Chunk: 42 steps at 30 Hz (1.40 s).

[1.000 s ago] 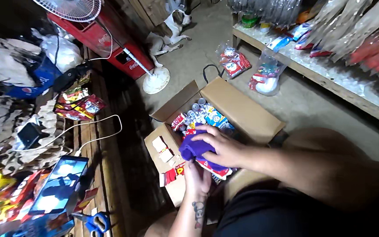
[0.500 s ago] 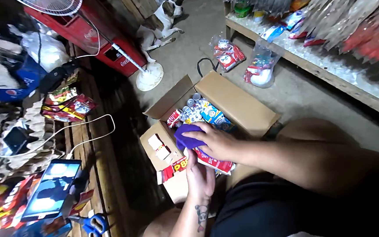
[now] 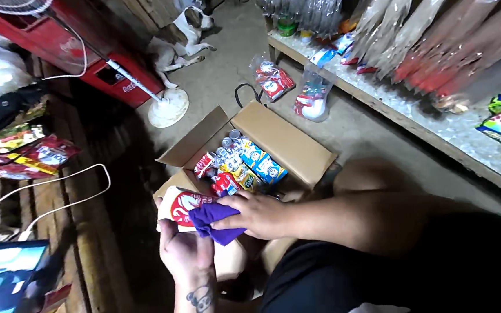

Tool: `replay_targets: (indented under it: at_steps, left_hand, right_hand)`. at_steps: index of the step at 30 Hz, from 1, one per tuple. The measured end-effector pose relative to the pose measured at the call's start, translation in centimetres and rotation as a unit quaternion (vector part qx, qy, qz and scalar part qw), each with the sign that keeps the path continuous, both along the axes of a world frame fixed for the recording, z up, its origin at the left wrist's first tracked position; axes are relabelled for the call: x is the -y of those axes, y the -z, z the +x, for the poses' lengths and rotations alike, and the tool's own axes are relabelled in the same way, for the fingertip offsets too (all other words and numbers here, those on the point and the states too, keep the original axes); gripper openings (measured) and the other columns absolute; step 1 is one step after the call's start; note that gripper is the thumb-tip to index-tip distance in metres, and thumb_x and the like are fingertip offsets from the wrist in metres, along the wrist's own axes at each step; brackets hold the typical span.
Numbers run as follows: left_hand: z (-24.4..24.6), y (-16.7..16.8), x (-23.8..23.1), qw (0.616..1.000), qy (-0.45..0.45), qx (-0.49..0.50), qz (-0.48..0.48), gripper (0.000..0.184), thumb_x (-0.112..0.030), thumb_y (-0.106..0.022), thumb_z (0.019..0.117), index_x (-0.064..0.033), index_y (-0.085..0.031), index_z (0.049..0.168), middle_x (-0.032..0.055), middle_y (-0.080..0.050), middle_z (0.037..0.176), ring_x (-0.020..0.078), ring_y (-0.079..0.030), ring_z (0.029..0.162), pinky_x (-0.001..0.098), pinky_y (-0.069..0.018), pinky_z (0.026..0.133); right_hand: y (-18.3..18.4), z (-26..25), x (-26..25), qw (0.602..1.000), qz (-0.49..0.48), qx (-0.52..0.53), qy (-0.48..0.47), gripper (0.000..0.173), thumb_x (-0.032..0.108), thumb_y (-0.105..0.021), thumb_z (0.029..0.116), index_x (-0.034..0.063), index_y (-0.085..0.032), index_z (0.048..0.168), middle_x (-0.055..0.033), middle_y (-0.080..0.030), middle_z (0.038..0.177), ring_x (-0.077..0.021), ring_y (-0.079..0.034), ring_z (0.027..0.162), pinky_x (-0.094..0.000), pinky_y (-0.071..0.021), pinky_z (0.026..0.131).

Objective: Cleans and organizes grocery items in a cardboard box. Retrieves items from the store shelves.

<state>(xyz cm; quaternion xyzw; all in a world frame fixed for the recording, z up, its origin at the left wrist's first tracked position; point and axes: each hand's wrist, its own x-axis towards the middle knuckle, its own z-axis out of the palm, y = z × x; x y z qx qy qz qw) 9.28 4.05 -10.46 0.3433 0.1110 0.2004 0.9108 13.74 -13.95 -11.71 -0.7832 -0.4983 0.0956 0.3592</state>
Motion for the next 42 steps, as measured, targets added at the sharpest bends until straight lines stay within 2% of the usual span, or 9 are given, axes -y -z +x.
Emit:
replay_targets:
  at_steps: [11,14,17,20,23,30,32,37,42]
  left_hand:
    - [-0.3,-0.3,0.2,0.999,-0.029,-0.016,-0.021,0.046,-0.039,-0.015,0.1107,-0.0235,-0.038,0.147,0.0034,-0.062,0.129,0.0213,-0.064,0.118,0.0495,-0.055,0.097]
    - [-0.6,0.2,1.8,0.998,0.011,-0.059,-0.032,0.046,-0.044,-0.02,0.11,-0.0239,-0.043,0.144,0.0037,-0.065,0.126,0.0208,-0.066,0.114,0.0484,-0.057,0.093]
    - [-0.8,0.5,3.6,0.99,0.04,-0.13,-0.038,0.049,-0.047,-0.02,0.1097,-0.0166,-0.052,0.131,0.0049,-0.068,0.115,0.0185,-0.068,0.107,0.0446,-0.0586,0.09]
    - [-1.4,0.8,5.2,0.979,0.065,-0.184,-0.055,0.046,-0.04,-0.018,0.1096,-0.0135,-0.054,0.116,0.0044,-0.068,0.1,0.0156,-0.069,0.095,0.0378,-0.0594,0.082]
    - [-1.5,1.0,5.5,0.976,0.078,-0.192,-0.072,0.045,-0.037,-0.017,0.1094,-0.0139,-0.055,0.113,0.0044,-0.068,0.098,0.0155,-0.069,0.092,0.0363,-0.0591,0.08]
    - [-0.6,0.5,2.9,0.99,0.058,-0.126,-0.028,0.046,-0.038,-0.019,0.11,-0.0163,-0.05,0.135,0.004,-0.068,0.108,0.0142,-0.068,0.099,0.0355,-0.0587,0.085]
    - [-0.1,-0.1,2.2,0.99,0.026,-0.137,-0.019,0.051,-0.047,-0.018,0.1097,-0.0162,-0.055,0.126,0.004,-0.07,0.102,0.0145,-0.07,0.095,0.0367,-0.0602,0.081]
    - [0.1,-0.3,0.5,0.998,-0.003,-0.062,0.027,0.049,-0.043,-0.017,0.1104,-0.0244,-0.038,0.15,0.0015,-0.063,0.131,0.0165,-0.064,0.118,0.0419,-0.056,0.096]
    - [0.1,-0.4,0.0,0.997,-0.037,-0.063,0.031,0.049,-0.041,-0.014,0.1109,-0.0231,-0.034,0.152,0.002,-0.061,0.131,0.0161,-0.063,0.117,0.0422,-0.056,0.096]
  right_hand:
    - [-1.2,5.1,1.0,0.978,-0.141,-0.111,0.103,0.05,-0.003,-0.06,0.0918,0.0231,-0.067,0.134,-0.0188,-0.052,0.146,-0.0427,-0.053,0.129,-0.0621,-0.0482,0.098]
    - [-1.9,5.3,0.7,0.975,-0.061,-0.128,0.171,0.047,0.007,-0.063,0.0927,0.0248,-0.066,0.137,-0.0175,-0.052,0.145,-0.0365,-0.056,0.127,-0.0571,-0.0498,0.099]
    - [-2.9,3.4,0.4,0.982,0.028,-0.144,0.12,0.057,0.028,-0.068,0.0956,0.0236,-0.052,0.15,-0.019,-0.04,0.157,-0.0346,-0.049,0.138,-0.0529,-0.0463,0.108]
    - [-2.4,1.7,0.1,0.989,-0.035,-0.134,0.043,0.062,0.05,-0.05,0.1033,0.0287,-0.035,0.16,-0.0179,-0.015,0.169,-0.0417,-0.021,0.153,-0.0591,-0.0298,0.119]
    - [-0.5,0.9,-0.5,0.996,-0.043,-0.064,0.039,0.051,0.043,-0.035,0.1085,0.0283,-0.043,0.157,-0.014,-0.024,0.168,-0.0434,-0.022,0.153,-0.0634,-0.0285,0.117]
    - [-0.2,-0.5,-1.0,0.996,0.016,0.067,0.054,0.037,0.019,-0.058,0.1008,0.0263,-0.066,0.136,-0.0117,-0.058,0.144,-0.0392,-0.055,0.13,-0.0588,-0.0511,0.097]
    - [-0.5,-0.5,-0.8,0.997,-0.005,0.071,0.028,0.039,0.014,-0.058,0.1006,0.0288,-0.066,0.136,-0.0117,-0.057,0.143,-0.0393,-0.055,0.128,-0.0571,-0.053,0.094]
    - [-1.3,-0.3,-0.4,0.997,-0.07,0.04,-0.011,0.047,0.005,-0.058,0.0985,0.0293,-0.065,0.138,-0.0149,-0.055,0.143,-0.0433,-0.053,0.128,-0.0597,-0.0527,0.091]
    - [-1.8,-0.6,-0.2,0.989,-0.144,0.023,-0.03,0.052,-0.002,-0.055,0.0984,0.0273,-0.061,0.141,-0.0174,-0.051,0.146,-0.0457,-0.051,0.128,-0.0613,-0.0501,0.091]
